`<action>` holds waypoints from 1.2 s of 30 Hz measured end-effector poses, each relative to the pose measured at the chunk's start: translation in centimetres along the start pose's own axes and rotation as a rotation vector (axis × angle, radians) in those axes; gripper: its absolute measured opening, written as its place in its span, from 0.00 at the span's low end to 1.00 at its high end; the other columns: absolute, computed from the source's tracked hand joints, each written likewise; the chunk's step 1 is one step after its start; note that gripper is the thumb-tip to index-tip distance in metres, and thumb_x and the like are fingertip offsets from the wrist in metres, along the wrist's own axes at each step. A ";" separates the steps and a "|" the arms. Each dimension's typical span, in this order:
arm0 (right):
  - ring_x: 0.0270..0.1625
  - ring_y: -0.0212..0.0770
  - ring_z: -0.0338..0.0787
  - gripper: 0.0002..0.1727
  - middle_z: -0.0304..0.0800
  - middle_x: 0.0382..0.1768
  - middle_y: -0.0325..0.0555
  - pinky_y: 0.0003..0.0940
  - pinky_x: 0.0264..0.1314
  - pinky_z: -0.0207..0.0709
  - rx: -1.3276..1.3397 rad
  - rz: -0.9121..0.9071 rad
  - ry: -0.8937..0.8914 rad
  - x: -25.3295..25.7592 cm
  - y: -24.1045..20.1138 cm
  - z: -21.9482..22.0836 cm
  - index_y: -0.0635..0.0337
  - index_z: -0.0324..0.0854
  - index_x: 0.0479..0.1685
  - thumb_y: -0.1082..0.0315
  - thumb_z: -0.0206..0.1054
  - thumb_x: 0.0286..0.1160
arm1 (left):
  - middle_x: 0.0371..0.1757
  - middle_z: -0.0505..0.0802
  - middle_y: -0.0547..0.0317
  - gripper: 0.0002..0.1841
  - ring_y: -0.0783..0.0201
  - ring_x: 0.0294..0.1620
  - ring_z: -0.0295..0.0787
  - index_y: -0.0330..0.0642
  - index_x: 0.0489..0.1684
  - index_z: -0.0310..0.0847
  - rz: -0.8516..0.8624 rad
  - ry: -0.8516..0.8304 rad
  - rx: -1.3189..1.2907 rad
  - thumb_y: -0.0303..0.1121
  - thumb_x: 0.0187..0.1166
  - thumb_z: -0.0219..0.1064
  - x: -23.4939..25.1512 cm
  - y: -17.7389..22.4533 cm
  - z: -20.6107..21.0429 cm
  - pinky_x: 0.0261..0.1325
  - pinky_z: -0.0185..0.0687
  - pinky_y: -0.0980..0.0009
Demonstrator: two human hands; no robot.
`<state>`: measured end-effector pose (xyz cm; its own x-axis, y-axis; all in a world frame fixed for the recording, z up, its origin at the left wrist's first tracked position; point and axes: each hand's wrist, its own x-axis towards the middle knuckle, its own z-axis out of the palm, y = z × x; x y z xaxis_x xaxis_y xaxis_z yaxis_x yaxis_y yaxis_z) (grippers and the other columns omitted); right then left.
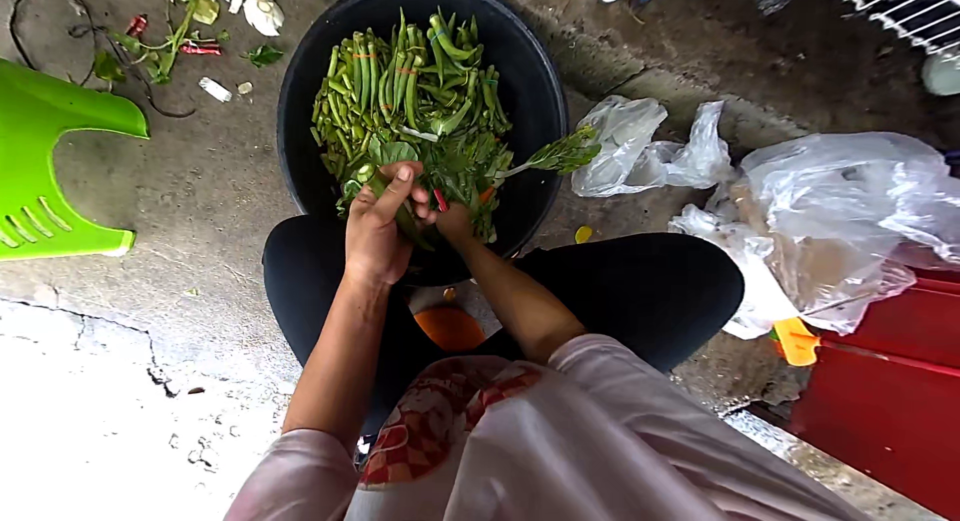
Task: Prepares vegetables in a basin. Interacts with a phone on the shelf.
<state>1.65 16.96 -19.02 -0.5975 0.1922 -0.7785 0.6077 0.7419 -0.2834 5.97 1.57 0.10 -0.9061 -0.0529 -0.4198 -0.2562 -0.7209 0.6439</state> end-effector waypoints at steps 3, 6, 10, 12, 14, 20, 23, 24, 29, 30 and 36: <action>0.53 0.63 0.88 0.21 0.88 0.48 0.67 0.64 0.58 0.77 0.160 -0.173 0.104 -2.2 1.0 -1.0 0.71 0.83 0.56 0.59 0.70 0.80 | 0.26 0.88 0.64 0.12 0.70 0.24 0.86 0.44 0.48 0.82 -0.027 0.058 0.016 0.30 0.92 0.49 -0.2 0.0 0.5 0.33 0.89 0.73; 0.42 0.53 0.83 0.21 0.84 0.40 0.60 0.54 0.51 0.77 0.368 -0.371 0.293 -4.5 1.5 -2.7 0.73 0.82 0.43 0.58 0.73 0.78 | 0.28 0.89 0.62 0.11 0.69 0.25 0.88 0.43 0.49 0.81 -0.069 0.085 0.049 0.31 0.93 0.51 -0.2 -0.6 0.8 0.35 0.91 0.71; 0.56 0.38 0.89 0.16 0.91 0.55 0.54 0.34 0.62 0.82 0.674 -0.832 0.590 -7.3 1.0 -5.8 0.68 0.88 0.51 0.63 0.73 0.76 | 0.34 0.91 0.59 0.14 0.66 0.30 0.91 0.40 0.51 0.79 -0.212 0.052 0.227 0.37 0.94 0.50 -0.2 -1.7 1.1 0.37 0.92 0.68; 0.55 0.36 0.91 0.17 0.92 0.55 0.55 0.31 0.61 0.84 0.668 -1.075 0.692 -9.3 0.4 -7.7 0.70 0.87 0.57 0.68 0.73 0.76 | 0.43 0.94 0.56 0.20 0.64 0.37 0.93 0.37 0.60 0.79 -0.322 -0.010 0.343 0.43 0.95 0.47 -0.3 -2.5 1.7 0.41 0.92 0.67; 0.55 0.37 0.91 0.19 0.91 0.54 0.56 0.31 0.62 0.85 0.581 -1.202 0.699 -11.8 0.5 -8.9 0.70 0.85 0.63 0.69 0.73 0.77 | 0.50 0.94 0.53 0.21 0.61 0.44 0.94 0.37 0.66 0.77 -0.357 -0.039 0.294 0.43 0.95 0.47 -0.3 -3.5 2.1 0.47 0.92 0.64; 0.50 0.38 0.93 0.23 0.94 0.50 0.55 0.34 0.59 0.87 0.394 -1.307 0.629 -14.4 3.8 -7.9 0.71 0.84 0.64 0.64 0.75 0.75 | 0.57 0.93 0.51 0.13 0.56 0.54 0.94 0.44 0.66 0.73 -0.126 -0.008 -0.069 0.38 0.94 0.50 -0.2 -3.6 2.4 0.56 0.91 0.61; 0.39 0.40 0.93 0.18 0.95 0.37 0.55 0.36 0.50 0.87 0.269 -1.200 0.618 -14.8 6.5 -8.8 0.70 0.88 0.49 0.61 0.76 0.71 | 0.55 0.93 0.51 0.12 0.54 0.53 0.95 0.47 0.70 0.68 0.053 0.079 -0.034 0.35 0.94 0.51 0.1 -2.6 1.8 0.56 0.92 0.60; 0.37 0.40 0.92 0.20 0.94 0.36 0.55 0.37 0.47 0.87 0.227 -1.125 0.591 -15.3 7.1 -9.6 0.70 0.88 0.46 0.58 0.76 0.73 | 0.53 0.93 0.53 0.13 0.56 0.50 0.95 0.46 0.71 0.67 0.126 0.094 0.033 0.32 0.93 0.52 0.2 -2.5 1.5 0.55 0.92 0.60; 0.43 0.51 0.91 0.30 0.89 0.45 0.60 0.53 0.48 0.85 0.043 -0.906 0.402 -17.5 6.9 -14.2 0.72 0.78 0.64 0.48 0.54 0.88 | 0.52 0.89 0.58 0.17 0.70 0.46 0.88 0.40 0.73 0.73 0.412 -0.069 0.598 0.29 0.87 0.61 0.1 -3.4 0.4 0.54 0.87 0.69; 0.48 0.53 0.91 0.29 0.88 0.49 0.61 0.54 0.52 0.84 0.033 -0.944 0.416 -17.8 6.5 -14.7 0.72 0.80 0.63 0.50 0.51 0.91 | 0.53 0.89 0.57 0.17 0.71 0.47 0.88 0.39 0.72 0.75 0.450 -0.106 0.692 0.29 0.87 0.61 -0.1 -3.6 0.6 0.55 0.86 0.69; 0.47 0.49 0.92 0.25 0.91 0.49 0.56 0.51 0.48 0.85 -0.007 -1.086 0.489 -19.0 3.6 -15.5 0.67 0.86 0.56 0.53 0.53 0.91 | 0.62 0.89 0.51 0.15 0.70 0.58 0.87 0.35 0.68 0.79 0.544 -0.196 0.902 0.27 0.85 0.63 -0.1 -4.4 1.1 0.64 0.83 0.69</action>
<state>7.08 25.93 3.37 -0.9348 -0.3155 0.1632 -0.3414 0.6711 -0.6581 6.88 5.50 -2.02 -0.9912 -0.0437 0.1247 0.1170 0.1475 0.9821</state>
